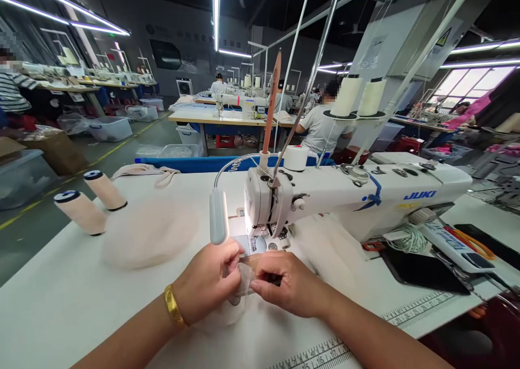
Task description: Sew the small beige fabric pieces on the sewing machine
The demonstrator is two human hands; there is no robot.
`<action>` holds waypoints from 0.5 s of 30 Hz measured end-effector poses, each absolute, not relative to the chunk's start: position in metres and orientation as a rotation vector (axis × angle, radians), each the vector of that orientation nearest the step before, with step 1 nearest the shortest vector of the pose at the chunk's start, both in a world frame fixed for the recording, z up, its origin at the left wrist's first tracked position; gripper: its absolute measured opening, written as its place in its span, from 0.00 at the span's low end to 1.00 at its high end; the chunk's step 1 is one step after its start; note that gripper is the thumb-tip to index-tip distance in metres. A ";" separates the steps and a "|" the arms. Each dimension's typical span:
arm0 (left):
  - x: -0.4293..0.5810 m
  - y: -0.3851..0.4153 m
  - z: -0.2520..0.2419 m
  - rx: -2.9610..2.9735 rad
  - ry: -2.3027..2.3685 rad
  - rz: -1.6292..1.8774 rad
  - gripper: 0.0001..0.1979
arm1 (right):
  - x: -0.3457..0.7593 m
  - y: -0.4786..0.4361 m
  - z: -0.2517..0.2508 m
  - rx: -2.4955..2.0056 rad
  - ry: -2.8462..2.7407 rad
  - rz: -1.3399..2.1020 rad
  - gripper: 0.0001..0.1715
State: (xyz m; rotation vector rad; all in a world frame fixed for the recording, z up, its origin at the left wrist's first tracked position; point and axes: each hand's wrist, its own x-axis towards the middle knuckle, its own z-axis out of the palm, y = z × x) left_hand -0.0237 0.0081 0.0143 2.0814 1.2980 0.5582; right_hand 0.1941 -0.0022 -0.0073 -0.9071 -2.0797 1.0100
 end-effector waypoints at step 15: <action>-0.013 0.007 0.009 1.638 1.260 0.488 0.21 | 0.191 -0.007 -0.010 -1.147 -1.834 1.047 0.08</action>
